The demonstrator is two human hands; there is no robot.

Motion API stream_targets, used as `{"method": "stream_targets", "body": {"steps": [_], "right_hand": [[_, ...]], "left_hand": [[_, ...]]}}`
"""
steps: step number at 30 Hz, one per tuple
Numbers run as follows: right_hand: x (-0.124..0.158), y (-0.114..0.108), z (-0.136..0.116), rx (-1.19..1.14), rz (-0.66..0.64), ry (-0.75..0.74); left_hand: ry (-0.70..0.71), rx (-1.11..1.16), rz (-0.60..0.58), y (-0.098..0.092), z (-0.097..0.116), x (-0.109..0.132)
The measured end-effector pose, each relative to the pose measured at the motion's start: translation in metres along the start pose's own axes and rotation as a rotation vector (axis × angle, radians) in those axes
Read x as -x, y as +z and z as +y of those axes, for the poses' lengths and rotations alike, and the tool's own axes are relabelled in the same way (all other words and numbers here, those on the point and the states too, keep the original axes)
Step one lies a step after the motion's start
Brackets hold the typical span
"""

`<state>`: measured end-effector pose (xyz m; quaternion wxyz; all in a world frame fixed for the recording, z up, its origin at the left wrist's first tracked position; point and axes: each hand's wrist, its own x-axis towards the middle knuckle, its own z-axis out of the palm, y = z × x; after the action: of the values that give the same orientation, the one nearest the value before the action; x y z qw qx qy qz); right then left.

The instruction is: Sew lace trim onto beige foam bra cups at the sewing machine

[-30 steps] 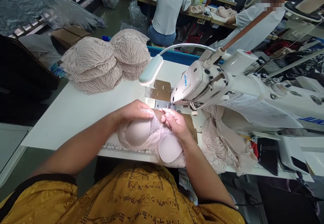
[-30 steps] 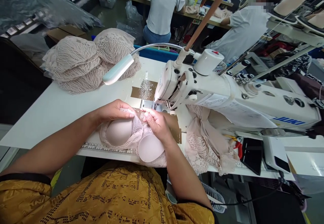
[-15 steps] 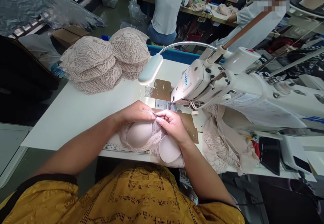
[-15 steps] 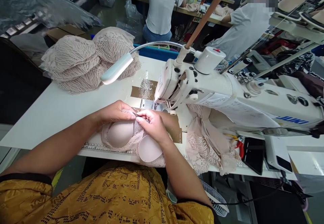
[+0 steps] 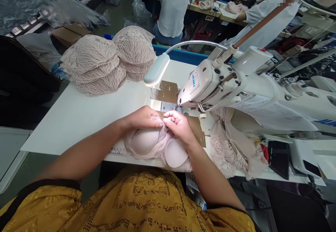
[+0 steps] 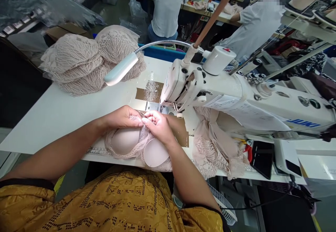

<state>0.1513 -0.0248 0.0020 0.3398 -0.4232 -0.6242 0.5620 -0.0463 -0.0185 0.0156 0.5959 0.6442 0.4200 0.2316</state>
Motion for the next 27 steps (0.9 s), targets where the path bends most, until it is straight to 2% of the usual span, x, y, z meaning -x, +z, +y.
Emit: {"method": "stream_targets", "body": {"steps": [5, 9, 12, 15, 19, 21, 27], "right_hand": [[0.003, 0.001, 0.003, -0.036, -0.081, 0.084], [0.007, -0.010, -0.003, 0.124, 0.035, 0.018], [0.011, -0.025, -0.007, 0.360, 0.079, -0.066], [0.016, -0.038, -0.006, 0.557, 0.066, -0.082], [0.022, -0.046, 0.002, 0.820, 0.022, -0.031], [0.023, -0.047, 0.006, 0.867, 0.016, -0.013], [0.023, -0.047, 0.014, 0.844, 0.095, -0.055]], "left_hand": [[-0.030, 0.028, -0.007, -0.001, 0.001, 0.000], [-0.054, 0.019, -0.091, -0.017, 0.001, 0.003], [-0.067, -0.120, -0.047, -0.032, 0.004, -0.002], [-0.061, -0.413, 0.071, -0.038, 0.009, -0.017], [0.075, -0.936, 0.324, -0.024, 0.015, -0.036], [0.173, -1.053, 0.393, -0.011, 0.015, -0.039], [0.352, -1.068, 0.186, 0.034, 0.004, -0.030]]}}
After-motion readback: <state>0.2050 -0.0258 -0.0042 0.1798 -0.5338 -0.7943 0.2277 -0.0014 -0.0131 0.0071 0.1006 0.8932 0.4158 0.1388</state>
